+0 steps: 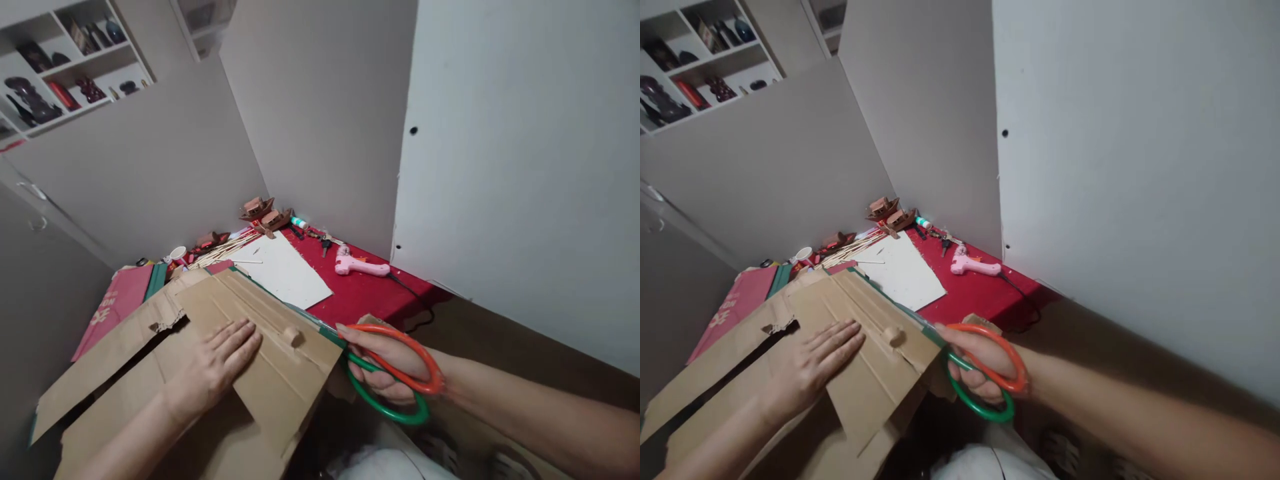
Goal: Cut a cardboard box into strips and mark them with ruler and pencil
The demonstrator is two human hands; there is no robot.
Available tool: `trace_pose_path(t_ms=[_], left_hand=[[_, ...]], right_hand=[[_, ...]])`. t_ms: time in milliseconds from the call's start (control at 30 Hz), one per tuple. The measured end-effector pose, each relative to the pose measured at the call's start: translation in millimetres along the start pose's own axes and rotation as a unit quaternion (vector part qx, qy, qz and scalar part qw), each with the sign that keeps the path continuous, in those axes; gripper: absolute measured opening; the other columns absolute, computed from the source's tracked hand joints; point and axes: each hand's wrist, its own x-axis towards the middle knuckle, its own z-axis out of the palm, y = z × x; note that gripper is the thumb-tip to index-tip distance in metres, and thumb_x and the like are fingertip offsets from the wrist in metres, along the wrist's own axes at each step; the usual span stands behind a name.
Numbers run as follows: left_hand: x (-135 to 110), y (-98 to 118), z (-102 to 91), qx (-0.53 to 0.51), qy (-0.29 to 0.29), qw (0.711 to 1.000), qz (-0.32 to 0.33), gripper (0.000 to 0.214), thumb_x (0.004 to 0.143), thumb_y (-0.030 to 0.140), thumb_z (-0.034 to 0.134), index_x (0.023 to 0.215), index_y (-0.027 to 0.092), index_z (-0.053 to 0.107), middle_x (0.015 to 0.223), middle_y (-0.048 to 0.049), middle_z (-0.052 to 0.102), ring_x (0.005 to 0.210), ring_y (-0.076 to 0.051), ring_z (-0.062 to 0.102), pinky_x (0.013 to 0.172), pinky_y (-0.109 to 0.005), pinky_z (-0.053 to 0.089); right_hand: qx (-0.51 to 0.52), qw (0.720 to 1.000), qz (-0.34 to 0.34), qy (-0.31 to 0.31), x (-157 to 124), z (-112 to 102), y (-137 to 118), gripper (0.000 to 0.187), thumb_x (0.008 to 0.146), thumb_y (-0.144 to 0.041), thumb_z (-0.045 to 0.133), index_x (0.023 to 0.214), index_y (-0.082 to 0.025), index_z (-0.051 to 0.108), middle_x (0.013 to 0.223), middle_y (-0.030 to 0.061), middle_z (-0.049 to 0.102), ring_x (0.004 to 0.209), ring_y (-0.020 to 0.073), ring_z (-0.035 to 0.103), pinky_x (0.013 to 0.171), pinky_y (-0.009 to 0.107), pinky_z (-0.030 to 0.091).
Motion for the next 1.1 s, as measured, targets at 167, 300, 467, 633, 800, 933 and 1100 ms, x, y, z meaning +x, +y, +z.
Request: trace_pose_path(t_ms=[167, 300, 467, 633, 800, 933, 1100], left_hand=[[47, -31, -27.4, -0.164, 0.011, 0.983, -0.081, 0.021, 0.086, 0.018, 0.054, 0.1, 0.021, 0.07, 0.094, -0.0052, 0.076, 0.087, -0.018, 0.07, 0.082, -0.031, 0.052], [100, -52, -50.8, -0.215, -0.108, 0.953, -0.183, 0.018, 0.077, 0.039, 0.07, 0.076, 0.02, 0.071, 0.064, 0.001, 0.067, 0.058, -0.012, 0.058, 0.054, -0.022, 0.038], [141, -69, -46.6, -0.176, -0.13, 0.954, -0.203, 0.043, 0.071, 0.053, 0.072, 0.052, 0.018, 0.055, 0.047, 0.0055, 0.041, 0.051, -0.009, 0.035, 0.051, -0.026, 0.022], [141, -91, -35.6, -0.139, -0.092, 0.948, -0.272, 0.04, 0.07, 0.056, 0.071, 0.054, 0.02, 0.059, 0.051, 0.004, 0.045, 0.055, -0.012, 0.042, 0.054, -0.026, 0.025], [146, -97, -37.9, -0.134, -0.082, 0.95, -0.269, 0.034, 0.067, 0.056, 0.073, 0.066, 0.022, 0.07, 0.053, 0.0024, 0.05, 0.062, -0.014, 0.053, 0.057, -0.026, 0.03], [161, -103, -39.2, -0.133, -0.073, 0.95, -0.275, 0.044, 0.063, 0.063, 0.072, 0.072, 0.02, 0.073, 0.056, 0.0001, 0.055, 0.064, -0.016, 0.057, 0.059, -0.027, 0.034], [174, -115, -35.7, -0.134, -0.063, 0.949, -0.278, 0.055, 0.059, 0.07, 0.068, 0.077, 0.018, 0.075, 0.064, -0.0034, 0.064, 0.066, -0.018, 0.059, 0.062, -0.028, 0.038]], right_hand=[[0.066, 0.996, 0.038, -0.051, -6, 3, 4, 0.078, 0.083, -0.082, 0.021, 0.056, -0.015, 0.051, 0.036, -0.0053, 0.033, 0.024, 0.0044, 0.025, 0.024, 0.015, 0.018], [0.118, 0.981, -0.008, -0.154, -5, 6, 23, 0.087, 0.083, -0.083, 0.013, 0.074, -0.011, 0.061, 0.047, -0.0009, 0.044, 0.034, 0.0085, 0.04, 0.033, 0.019, 0.031], [0.215, 0.925, -0.098, -0.297, -4, 3, 53, 0.089, 0.087, -0.076, 0.004, 0.085, -0.009, 0.062, 0.052, -0.0021, 0.043, 0.036, 0.0098, 0.038, 0.037, 0.022, 0.035], [0.192, 0.953, -0.138, -0.19, -31, -18, 73, 0.074, 0.089, -0.074, 0.021, 0.078, -0.013, 0.062, 0.049, -0.0033, 0.039, 0.032, 0.007, 0.031, 0.031, 0.018, 0.026], [-0.081, 0.981, -0.164, 0.062, -79, -30, 63, 0.058, 0.075, -0.076, 0.052, 0.08, -0.019, 0.062, 0.056, -0.0014, 0.046, 0.039, 0.0094, 0.037, 0.039, 0.024, 0.039], [-0.43, 0.847, -0.177, 0.258, -88, -12, 29, 0.044, 0.066, -0.063, 0.071, 0.074, -0.022, 0.06, 0.068, 0.0046, 0.058, 0.058, 0.0171, 0.049, 0.053, 0.028, 0.042], [-0.645, 0.67, -0.138, 0.342, -63, 25, -27, 0.039, 0.079, -0.059, 0.057, 0.077, -0.021, 0.057, 0.071, 0.0076, 0.064, 0.062, 0.0222, 0.056, 0.059, 0.032, 0.039]])
